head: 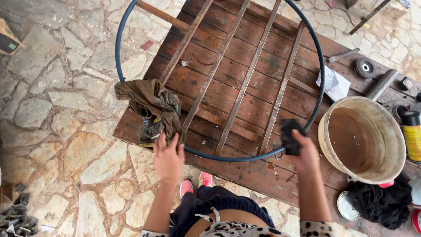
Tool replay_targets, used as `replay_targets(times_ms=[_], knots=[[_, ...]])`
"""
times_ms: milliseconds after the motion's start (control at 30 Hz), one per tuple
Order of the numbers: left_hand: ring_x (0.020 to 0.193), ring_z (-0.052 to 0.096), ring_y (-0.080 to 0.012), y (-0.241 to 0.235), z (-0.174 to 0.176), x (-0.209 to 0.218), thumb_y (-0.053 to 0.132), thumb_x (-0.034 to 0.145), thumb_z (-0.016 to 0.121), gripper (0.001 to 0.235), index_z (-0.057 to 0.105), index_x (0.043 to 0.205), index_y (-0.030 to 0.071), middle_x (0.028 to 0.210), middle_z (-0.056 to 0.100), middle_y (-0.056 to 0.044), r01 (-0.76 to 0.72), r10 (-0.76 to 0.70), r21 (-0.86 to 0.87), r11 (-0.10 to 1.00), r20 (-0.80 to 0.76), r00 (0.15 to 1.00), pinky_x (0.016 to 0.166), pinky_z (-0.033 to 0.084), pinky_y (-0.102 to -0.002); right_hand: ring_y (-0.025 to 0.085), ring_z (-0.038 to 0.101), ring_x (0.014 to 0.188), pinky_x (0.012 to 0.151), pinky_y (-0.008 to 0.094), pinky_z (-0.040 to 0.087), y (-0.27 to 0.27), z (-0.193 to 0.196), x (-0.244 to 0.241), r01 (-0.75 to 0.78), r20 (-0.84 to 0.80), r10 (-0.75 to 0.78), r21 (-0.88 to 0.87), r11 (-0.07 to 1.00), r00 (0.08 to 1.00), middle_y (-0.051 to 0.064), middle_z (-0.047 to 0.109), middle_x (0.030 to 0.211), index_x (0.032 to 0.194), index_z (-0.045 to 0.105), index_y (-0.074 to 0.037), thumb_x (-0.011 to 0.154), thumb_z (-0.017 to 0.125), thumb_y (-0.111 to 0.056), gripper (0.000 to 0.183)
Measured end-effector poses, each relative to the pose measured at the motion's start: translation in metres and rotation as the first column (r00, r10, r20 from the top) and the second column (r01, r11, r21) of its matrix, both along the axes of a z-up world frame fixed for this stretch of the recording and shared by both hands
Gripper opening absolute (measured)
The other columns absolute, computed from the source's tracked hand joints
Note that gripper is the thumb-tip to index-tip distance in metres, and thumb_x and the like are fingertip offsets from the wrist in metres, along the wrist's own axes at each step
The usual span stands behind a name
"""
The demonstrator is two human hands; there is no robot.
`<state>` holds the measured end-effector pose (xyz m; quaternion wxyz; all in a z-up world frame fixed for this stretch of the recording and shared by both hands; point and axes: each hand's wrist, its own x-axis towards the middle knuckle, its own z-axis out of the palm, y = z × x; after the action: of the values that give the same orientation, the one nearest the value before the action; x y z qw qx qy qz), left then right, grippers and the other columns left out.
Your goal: Cleaning a circular metal grate by applying a liquid solution with a sponge and wiping it with a cloth.
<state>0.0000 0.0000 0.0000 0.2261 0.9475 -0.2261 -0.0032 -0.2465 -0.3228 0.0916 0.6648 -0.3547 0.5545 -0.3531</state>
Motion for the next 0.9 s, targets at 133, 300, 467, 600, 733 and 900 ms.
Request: replay_targets(times_ms=[133, 300, 467, 600, 733, 900], knots=[[0.113, 0.071, -0.0234, 0.025, -0.060, 0.037, 0.025, 0.090, 0.070, 0.027, 0.077, 0.111, 0.041, 0.123, 0.072, 0.000, -0.154, 0.154, -0.003, 0.988, 0.107, 0.982, 0.089, 0.060, -0.038, 0.020, 0.066, 0.079, 0.072, 0.037, 0.056, 0.023, -0.036, 0.042, -0.305, -0.169, 0.273, -0.205, 0.930, 0.947, 0.011, 0.069, 0.087, 0.095, 0.070, -0.005, 0.089, 0.082, -0.021, 0.021], [0.099, 0.072, -0.0352, 0.051, 0.013, 0.100, -0.001, 0.087, 0.075, 0.031, 0.080, 0.112, 0.015, 0.114, 0.071, -0.013, -0.231, 0.427, -0.438, 0.869, 0.428, 0.797, 0.085, 0.059, -0.042, 0.041, 0.065, 0.117, 0.096, 0.051, 0.055, 0.034, -0.032, 0.131, -0.735, -0.685, 0.298, -0.670, 0.102, 0.665, 0.022, 0.071, 0.126, 0.129, 0.071, -0.002, 0.102, 0.061, -0.001, 0.029], [0.109, 0.063, -0.0327, -0.001, -0.013, 0.133, 0.021, 0.075, 0.086, 0.031, 0.078, 0.105, 0.020, 0.118, 0.060, -0.013, -0.083, 0.218, -0.309, 0.947, 0.433, 0.875, 0.093, 0.054, -0.042, 0.022, 0.059, 0.130, 0.114, 0.033, 0.045, 0.010, -0.141, 0.116, -0.773, -0.883, 0.173, -0.466, -0.431, 0.436, 0.012, 0.063, 0.138, 0.141, 0.059, -0.003, 0.099, 0.057, 0.000, 0.042], [0.093, 0.059, -0.0395, -0.022, -0.015, 0.141, 0.021, 0.070, 0.079, 0.035, 0.066, 0.101, 0.013, 0.109, 0.054, -0.015, -0.045, 0.146, -0.230, 0.972, 0.445, 0.884, 0.078, 0.052, -0.050, 0.021, 0.068, 0.111, 0.109, 0.034, 0.049, 0.018, -0.066, 0.119, -0.681, -0.691, 0.721, -0.555, -0.479, 0.056, 0.010, 0.071, 0.113, 0.124, 0.067, -0.003, 0.099, 0.065, -0.016, 0.028], [0.097, 0.056, -0.0372, -0.034, -0.032, 0.131, 0.025, 0.068, 0.075, 0.042, 0.061, 0.107, 0.016, 0.113, 0.052, -0.014, -0.153, 0.190, -0.115, 0.982, 0.481, 0.856, 0.084, 0.046, -0.049, 0.030, 0.060, 0.127, 0.119, 0.044, 0.043, -0.064, -0.104, 0.143, -0.509, -0.875, -0.156, -0.115, -0.853, 0.459, 0.015, 0.066, 0.128, 0.135, 0.061, -0.001, 0.102, 0.051, -0.009, 0.035], [0.104, 0.053, -0.0369, -0.039, -0.049, 0.138, 0.026, 0.068, 0.072, 0.043, 0.060, 0.108, 0.015, 0.117, 0.051, -0.014, -0.201, 0.247, -0.144, 0.969, 0.508, 0.826, 0.091, 0.043, -0.050, 0.036, 0.058, 0.135, 0.115, 0.049, 0.046, 0.029, -0.083, 0.109, -0.409, -0.885, 0.346, -0.453, -0.792, 0.311, 0.021, 0.059, 0.144, 0.130, 0.064, 0.003, 0.102, 0.060, -0.042, 0.053]])
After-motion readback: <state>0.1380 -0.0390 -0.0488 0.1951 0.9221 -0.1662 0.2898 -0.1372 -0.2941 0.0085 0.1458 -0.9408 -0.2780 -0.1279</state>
